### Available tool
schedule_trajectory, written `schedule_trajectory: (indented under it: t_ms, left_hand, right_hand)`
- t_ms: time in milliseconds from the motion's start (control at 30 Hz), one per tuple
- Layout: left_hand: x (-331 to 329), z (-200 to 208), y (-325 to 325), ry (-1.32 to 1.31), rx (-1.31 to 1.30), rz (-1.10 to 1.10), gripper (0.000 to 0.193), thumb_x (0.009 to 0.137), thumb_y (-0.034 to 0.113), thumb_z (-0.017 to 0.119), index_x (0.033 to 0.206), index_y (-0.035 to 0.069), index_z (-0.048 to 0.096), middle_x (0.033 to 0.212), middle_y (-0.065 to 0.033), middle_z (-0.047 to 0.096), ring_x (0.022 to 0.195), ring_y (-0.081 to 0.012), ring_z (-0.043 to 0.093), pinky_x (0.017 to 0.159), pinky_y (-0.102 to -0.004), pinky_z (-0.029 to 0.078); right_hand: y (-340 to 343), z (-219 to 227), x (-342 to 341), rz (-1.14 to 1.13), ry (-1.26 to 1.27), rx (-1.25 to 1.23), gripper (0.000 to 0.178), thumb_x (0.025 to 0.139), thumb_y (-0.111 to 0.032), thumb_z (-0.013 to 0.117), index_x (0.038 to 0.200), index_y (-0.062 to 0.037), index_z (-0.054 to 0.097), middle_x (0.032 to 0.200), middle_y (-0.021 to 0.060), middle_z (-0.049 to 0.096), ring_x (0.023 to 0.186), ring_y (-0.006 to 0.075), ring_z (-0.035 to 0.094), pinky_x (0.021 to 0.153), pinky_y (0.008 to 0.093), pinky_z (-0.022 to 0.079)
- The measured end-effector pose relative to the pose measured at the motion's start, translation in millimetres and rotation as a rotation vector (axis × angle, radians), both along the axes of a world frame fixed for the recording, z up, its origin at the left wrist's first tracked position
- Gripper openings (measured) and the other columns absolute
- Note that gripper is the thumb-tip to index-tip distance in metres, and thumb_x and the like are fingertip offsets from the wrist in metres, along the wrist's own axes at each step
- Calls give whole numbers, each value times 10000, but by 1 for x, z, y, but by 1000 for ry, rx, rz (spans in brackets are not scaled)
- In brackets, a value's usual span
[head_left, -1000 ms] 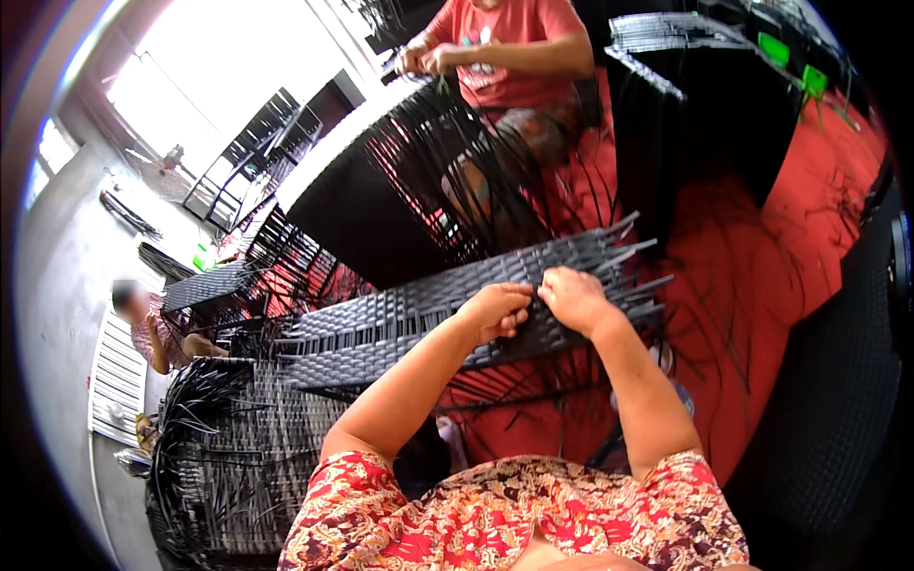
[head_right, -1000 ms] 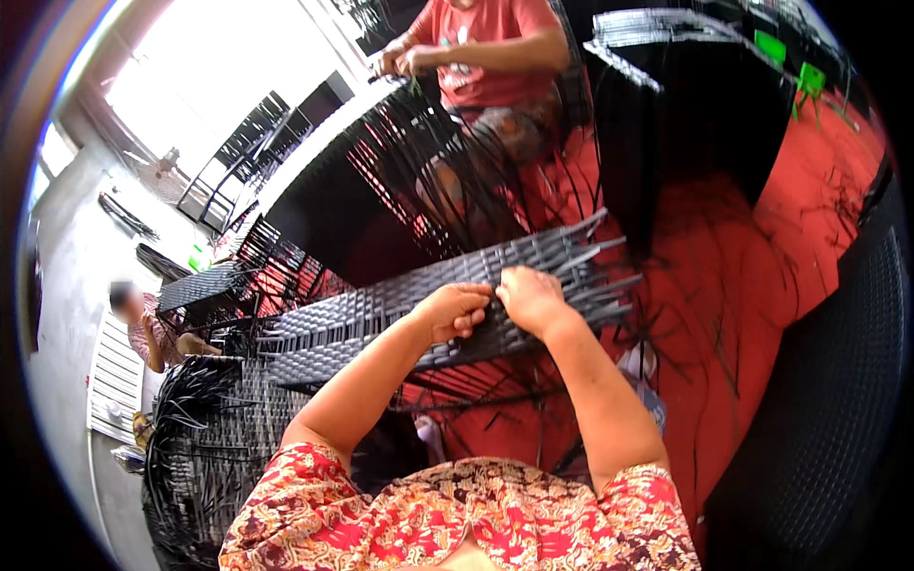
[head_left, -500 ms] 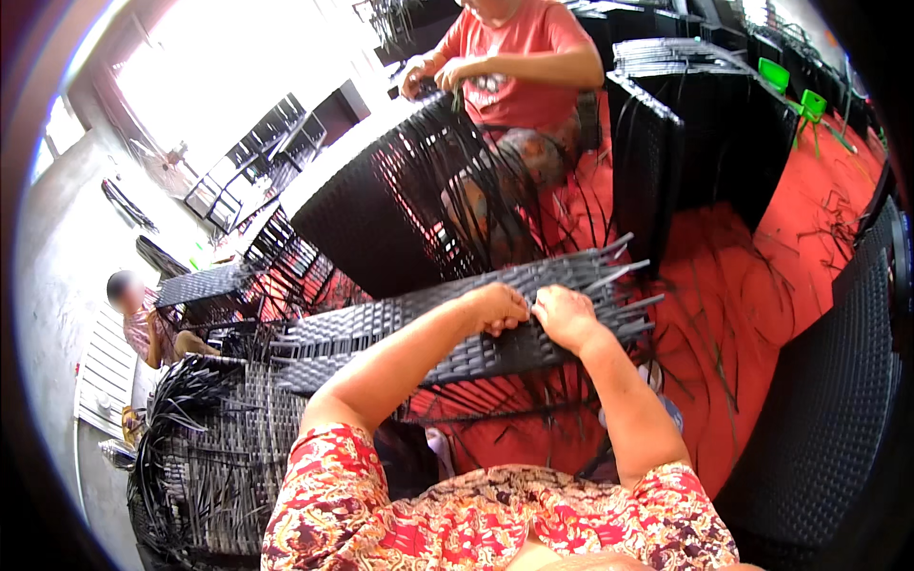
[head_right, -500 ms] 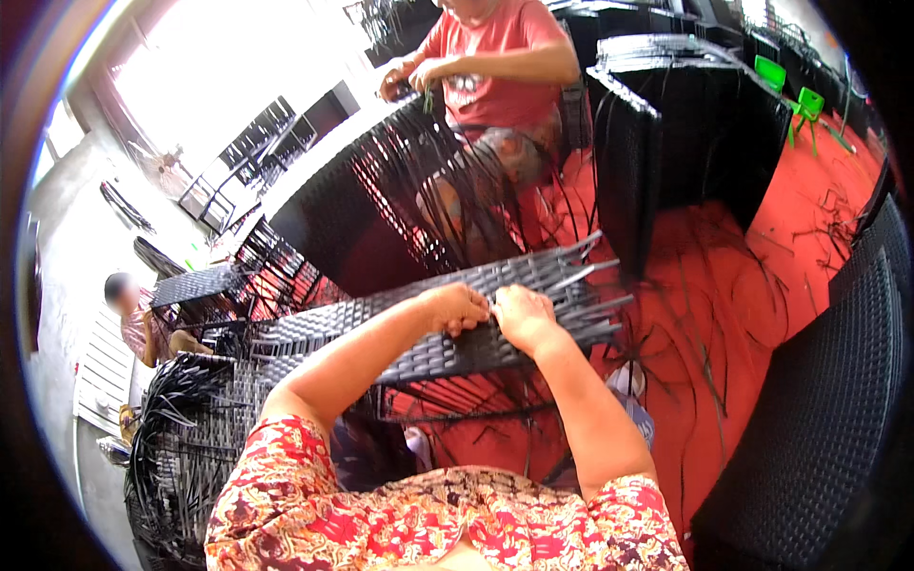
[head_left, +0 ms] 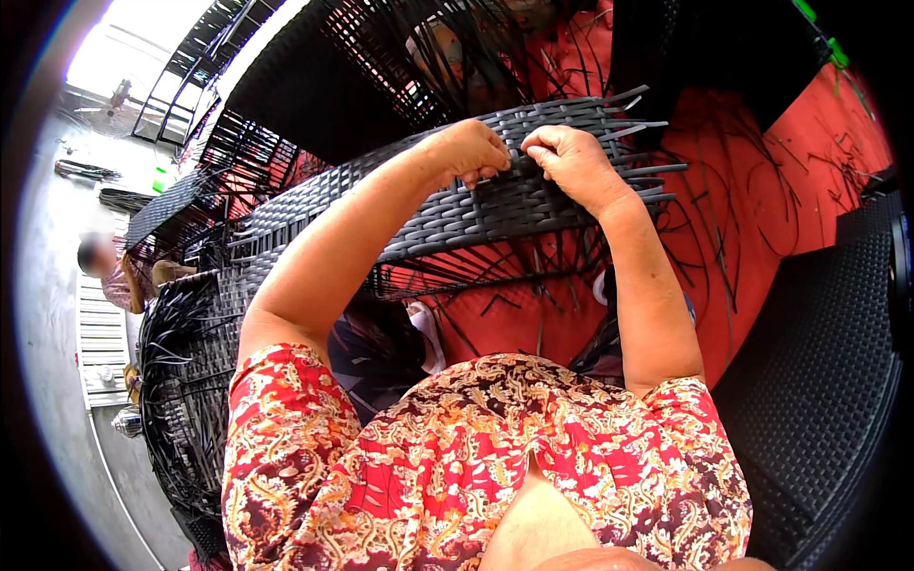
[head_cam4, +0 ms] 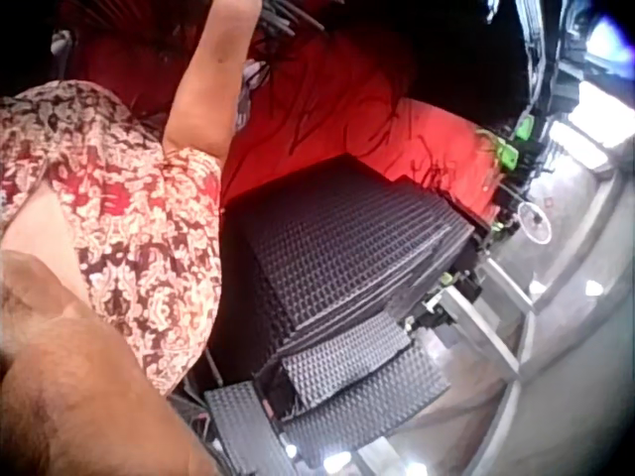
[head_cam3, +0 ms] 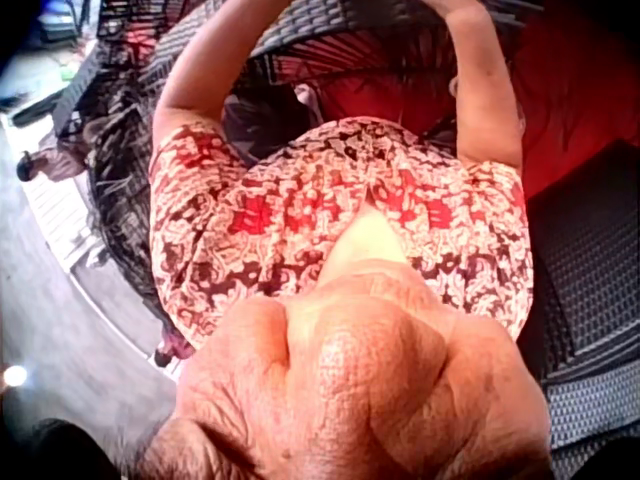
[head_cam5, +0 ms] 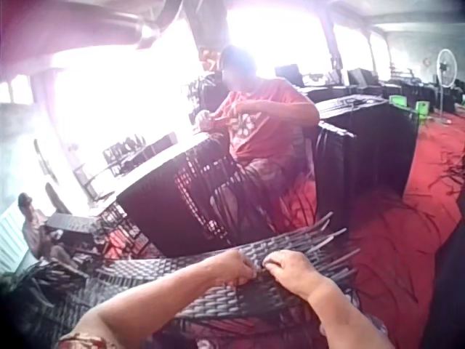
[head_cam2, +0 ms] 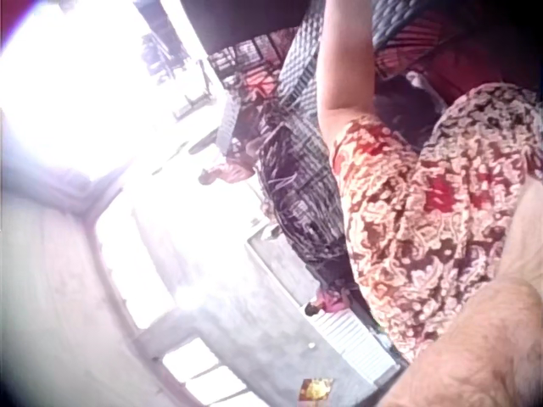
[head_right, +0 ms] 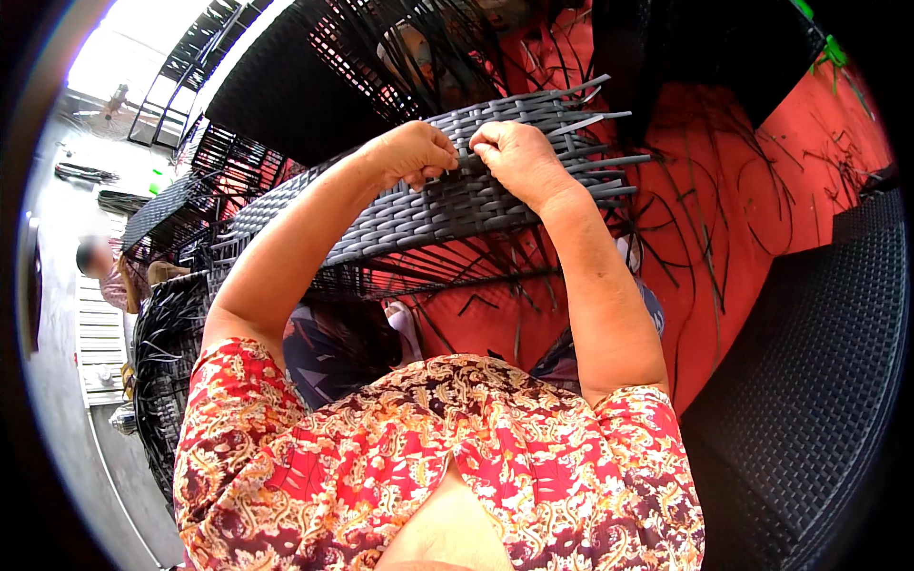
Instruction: The person weaves black strips onto a furniture frame by hand, pulling the material through the structure and pressing it into place.
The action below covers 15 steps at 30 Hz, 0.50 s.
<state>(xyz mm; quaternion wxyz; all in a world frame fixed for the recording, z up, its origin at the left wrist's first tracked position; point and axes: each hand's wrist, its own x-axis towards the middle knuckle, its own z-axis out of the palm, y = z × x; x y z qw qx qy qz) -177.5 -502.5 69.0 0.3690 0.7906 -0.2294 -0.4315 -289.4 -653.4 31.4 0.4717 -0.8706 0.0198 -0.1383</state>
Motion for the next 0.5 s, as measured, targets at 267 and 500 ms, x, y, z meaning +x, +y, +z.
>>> schedule_trajectory:
  t_ms: [267, 500]
  left_hand:
    - [10, 21, 11, -155, 65, -107, 101, 760, 109, 611, 780, 13, 591, 517, -10, 469, 377, -88, 372, 358, -236, 313]
    - [10, 13, 34, -133, 3, -48, 134, 783, 121, 612, 844, 1, 616, 530, -9, 495, 374, -78, 404, 352, -216, 337]
  right_hand:
    - [10, -2, 14, 35, -228, 46, 146, 820, -131, 601, 916, -41, 663, 919, 124, 597, 878, 272, 568, 777, 342, 461]
    - [28, 0, 22, 118, 12, -98, 263, 821, -305, 608, 812, -44, 637, 891, 114, 575, 875, 283, 551, 780, 366, 444]
